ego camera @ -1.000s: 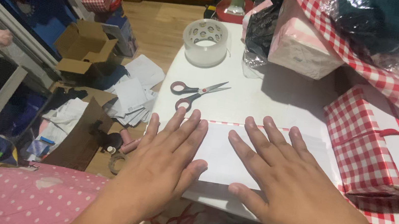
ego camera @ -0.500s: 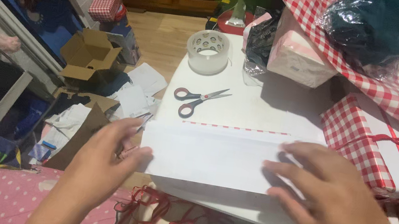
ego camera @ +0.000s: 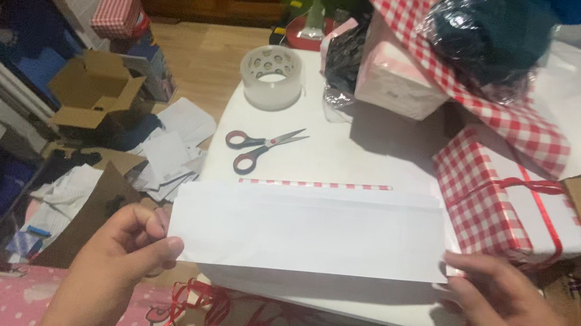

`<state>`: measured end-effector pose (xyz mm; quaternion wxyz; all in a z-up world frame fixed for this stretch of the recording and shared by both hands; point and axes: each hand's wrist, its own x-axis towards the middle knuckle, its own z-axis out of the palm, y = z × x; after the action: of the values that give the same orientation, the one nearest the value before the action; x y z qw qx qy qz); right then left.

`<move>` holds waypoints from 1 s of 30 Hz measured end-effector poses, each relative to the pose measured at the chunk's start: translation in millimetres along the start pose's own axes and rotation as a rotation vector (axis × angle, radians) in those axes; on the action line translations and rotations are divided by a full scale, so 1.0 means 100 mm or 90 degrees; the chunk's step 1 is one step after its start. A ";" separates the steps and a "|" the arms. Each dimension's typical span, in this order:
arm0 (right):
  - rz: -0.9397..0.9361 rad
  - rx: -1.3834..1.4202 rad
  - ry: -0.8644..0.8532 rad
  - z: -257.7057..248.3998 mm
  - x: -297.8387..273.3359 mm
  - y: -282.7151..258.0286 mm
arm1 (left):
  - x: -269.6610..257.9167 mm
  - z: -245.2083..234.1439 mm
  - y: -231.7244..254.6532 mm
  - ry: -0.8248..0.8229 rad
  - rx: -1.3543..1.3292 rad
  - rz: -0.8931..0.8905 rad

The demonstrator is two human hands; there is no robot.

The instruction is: The person wraps a rectangular box with red gingham wrapping paper, folding the paper over the box and pressing the folds flat. They use tape to secure the paper, then pick up scissors and cut a length of red ribbon.

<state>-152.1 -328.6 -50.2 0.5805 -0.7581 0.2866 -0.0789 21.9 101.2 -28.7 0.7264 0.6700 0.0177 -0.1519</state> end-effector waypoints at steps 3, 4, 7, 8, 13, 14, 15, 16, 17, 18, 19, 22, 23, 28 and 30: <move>0.081 0.122 0.021 0.15 0.01 -0.17 | -0.01 0.02 0.03 0.013 0.025 0.000; 0.051 0.129 0.014 0.18 0.00 -0.23 | -0.01 0.02 0.03 0.024 0.043 -0.001; -0.004 0.122 0.006 0.26 -0.02 -0.40 | 0.02 0.04 0.07 0.038 0.021 0.004; 0.001 0.103 0.014 0.27 -0.01 -0.45 | 0.03 0.05 0.08 0.043 0.042 0.010; 0.046 0.059 0.054 0.35 -0.01 -0.65 | 0.08 0.09 0.13 0.028 0.065 0.009; 0.009 0.070 0.045 0.35 -0.02 -0.66 | 0.08 0.10 0.14 0.023 0.066 0.014; -0.028 0.081 0.036 0.35 -0.01 -0.66 | 0.09 0.10 0.14 0.018 0.067 0.019; -0.032 0.065 0.039 0.34 0.00 -0.67 | 0.09 0.10 0.14 0.013 0.069 0.024; -0.035 0.050 0.041 0.33 0.01 -0.66 | 0.08 0.10 0.15 0.009 0.065 0.013; -0.039 0.034 0.044 0.33 0.03 -0.65 | 0.08 0.09 0.16 0.005 0.062 0.001; -0.019 0.042 0.039 0.32 0.05 -0.64 | 0.07 0.08 0.17 0.000 0.058 -0.011; 0.027 0.021 0.034 0.32 0.10 -0.59 | 0.11 0.07 0.16 0.000 0.042 -0.012; 0.032 -0.015 0.038 0.33 0.11 -0.58 | 0.12 0.07 0.15 0.000 0.044 -0.003; 0.025 0.028 0.025 0.35 0.13 -0.61 | 0.18 0.05 0.11 -0.018 0.030 0.033; 0.047 0.022 0.029 0.36 0.11 -0.64 | 0.18 0.04 0.11 0.000 0.046 0.024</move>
<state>-104.7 -294.3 -5.0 0.5892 -0.7350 0.3260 -0.0795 40.7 94.3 -21.3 0.7047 0.6958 -0.0004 -0.1388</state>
